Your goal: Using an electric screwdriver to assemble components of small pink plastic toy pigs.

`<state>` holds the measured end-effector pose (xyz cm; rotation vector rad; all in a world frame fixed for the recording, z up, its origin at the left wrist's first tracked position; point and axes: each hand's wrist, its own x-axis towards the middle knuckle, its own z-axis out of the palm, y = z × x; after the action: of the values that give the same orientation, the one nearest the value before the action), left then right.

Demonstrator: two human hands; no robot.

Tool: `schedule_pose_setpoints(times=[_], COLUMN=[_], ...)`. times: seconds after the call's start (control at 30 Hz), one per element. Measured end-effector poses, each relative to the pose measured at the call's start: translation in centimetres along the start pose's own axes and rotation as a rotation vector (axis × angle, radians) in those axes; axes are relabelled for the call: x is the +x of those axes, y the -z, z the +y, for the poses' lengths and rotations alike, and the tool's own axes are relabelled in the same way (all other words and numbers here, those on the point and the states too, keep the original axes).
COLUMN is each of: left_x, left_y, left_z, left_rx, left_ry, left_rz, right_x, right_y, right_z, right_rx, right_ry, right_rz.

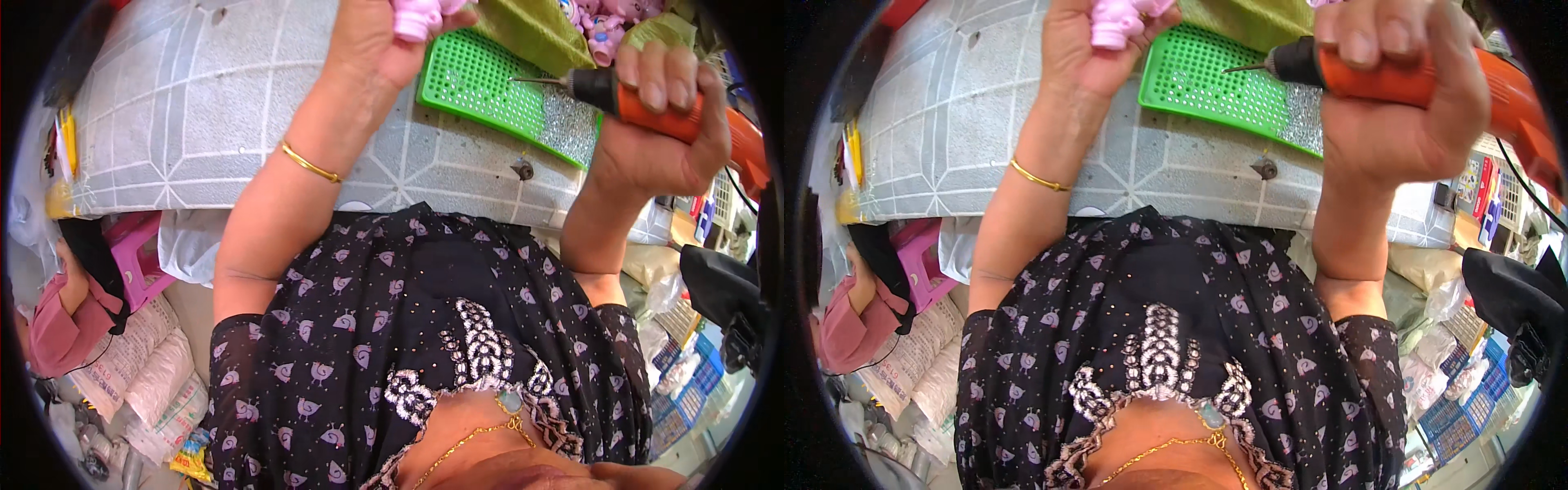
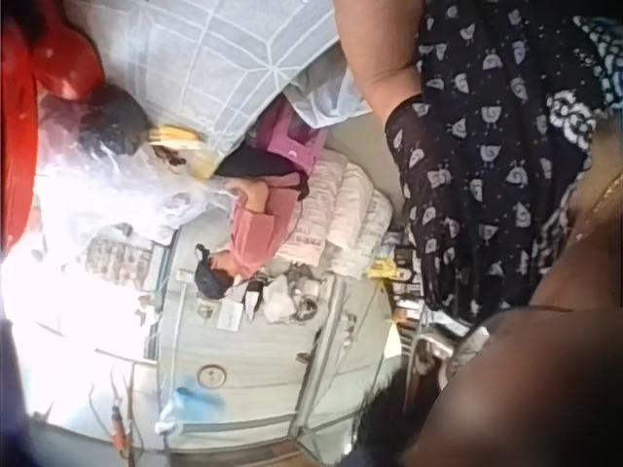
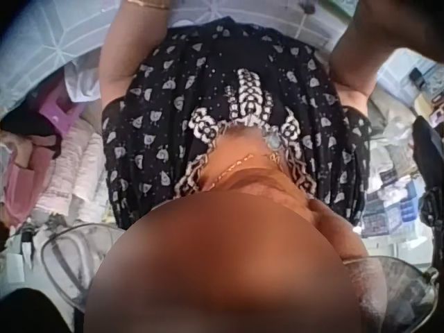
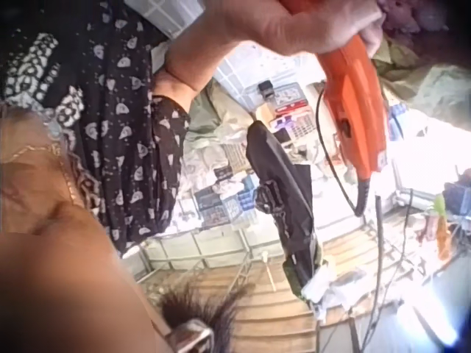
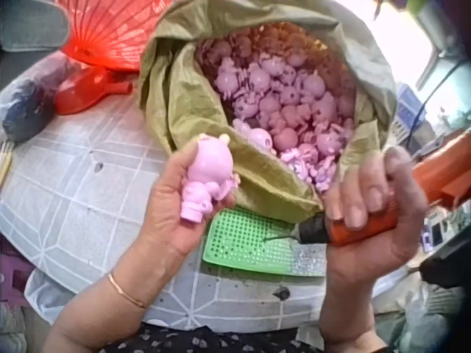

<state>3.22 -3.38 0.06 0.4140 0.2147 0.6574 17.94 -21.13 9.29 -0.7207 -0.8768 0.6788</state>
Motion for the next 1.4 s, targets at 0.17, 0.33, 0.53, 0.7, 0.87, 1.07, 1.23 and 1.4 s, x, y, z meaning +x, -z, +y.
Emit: schedule_pose_setpoints(times=[0.17,0.33,0.53,0.7,0.87,1.07,1.23,1.4], left_x=[-0.8,-0.7,-0.4,-0.7,-0.4,-0.3,-0.3,-0.5], left_y=[0.5,0.3,0.2,-0.1,0.5,0.7,0.3,0.4], left_z=[0.1,0.0,-0.2,0.0,-0.2,-0.4,-0.4,-0.3], left_rx=[-0.039,-0.052,-0.143,-0.13,-0.115,-0.109,-0.109,-0.064], left_ry=[0.018,0.036,0.02,0.044,0.037,0.034,0.013,-0.003], left_rz=[-0.03,-0.006,-0.01,0.03,0.029,0.043,0.056,0.06], right_x=[2.8,4.2,2.0,2.7,4.3,4.3,4.3,4.1], right_y=[-2.7,-5.6,-10.8,-9.3,-5.0,-4.8,-4.7,-4.9], right_z=[-1.6,-0.2,3.3,3.1,2.2,2.6,2.9,2.9], right_rx=[0.153,0.136,-0.266,-0.312,0.059,0.022,0.026,0.018], right_ry=[0.02,-0.035,0.278,0.271,0.047,0.067,0.074,0.065], right_rz=[-0.163,-0.213,0.112,0.099,-0.208,-0.204,-0.212,-0.213])
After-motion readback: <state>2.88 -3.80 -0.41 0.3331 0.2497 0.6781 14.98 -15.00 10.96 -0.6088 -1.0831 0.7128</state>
